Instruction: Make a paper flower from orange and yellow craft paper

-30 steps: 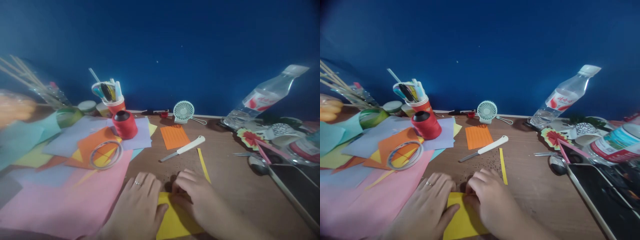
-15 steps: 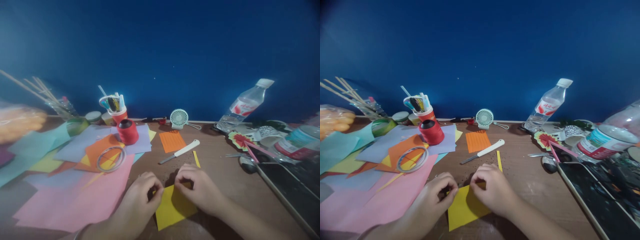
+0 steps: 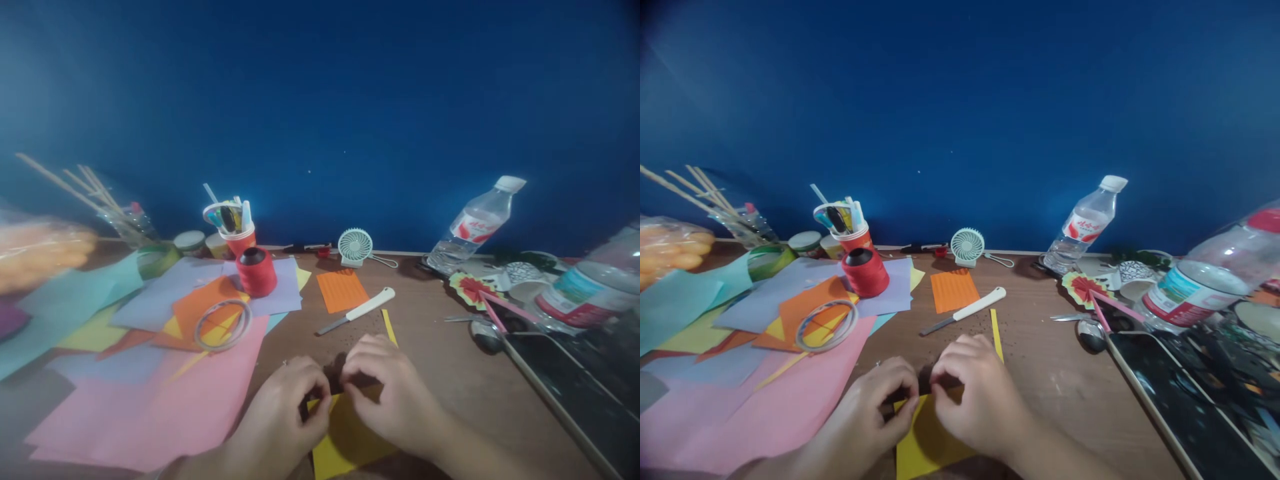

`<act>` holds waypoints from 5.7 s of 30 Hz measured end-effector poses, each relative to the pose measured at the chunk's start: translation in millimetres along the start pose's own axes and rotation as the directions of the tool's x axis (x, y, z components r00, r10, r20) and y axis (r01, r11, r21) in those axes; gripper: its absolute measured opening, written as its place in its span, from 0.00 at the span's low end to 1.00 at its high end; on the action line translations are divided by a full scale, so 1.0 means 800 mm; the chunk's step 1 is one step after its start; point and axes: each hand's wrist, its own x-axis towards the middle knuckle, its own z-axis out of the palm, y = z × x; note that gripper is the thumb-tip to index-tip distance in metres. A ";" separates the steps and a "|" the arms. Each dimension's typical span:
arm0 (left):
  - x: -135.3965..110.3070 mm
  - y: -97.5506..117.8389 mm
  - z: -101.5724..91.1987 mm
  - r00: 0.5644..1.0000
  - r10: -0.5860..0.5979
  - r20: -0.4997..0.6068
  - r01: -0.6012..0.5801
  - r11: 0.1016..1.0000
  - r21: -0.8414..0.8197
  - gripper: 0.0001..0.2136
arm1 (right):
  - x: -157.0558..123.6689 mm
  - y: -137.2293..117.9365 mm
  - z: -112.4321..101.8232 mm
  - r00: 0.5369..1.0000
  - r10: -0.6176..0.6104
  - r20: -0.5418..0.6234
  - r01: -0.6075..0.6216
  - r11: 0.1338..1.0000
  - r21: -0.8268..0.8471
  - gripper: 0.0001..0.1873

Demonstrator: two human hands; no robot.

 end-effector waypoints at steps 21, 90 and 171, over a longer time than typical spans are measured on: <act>0.005 -0.008 -0.002 0.967 -0.247 -0.054 0.219 0.924 -0.315 0.06 | 0.005 0.024 -0.013 0.957 0.273 -0.096 -0.256 0.953 0.162 0.06; 0.011 -0.009 -0.008 0.891 -0.452 -0.045 0.350 0.746 -0.566 0.07 | -0.002 0.015 0.006 0.895 0.445 -0.026 -0.409 0.842 0.351 0.09; 0.011 -0.034 -0.001 0.942 0.242 0.231 -0.335 0.655 0.678 0.23 | -0.002 0.064 -0.051 0.917 0.105 0.385 -0.019 0.975 -0.222 0.17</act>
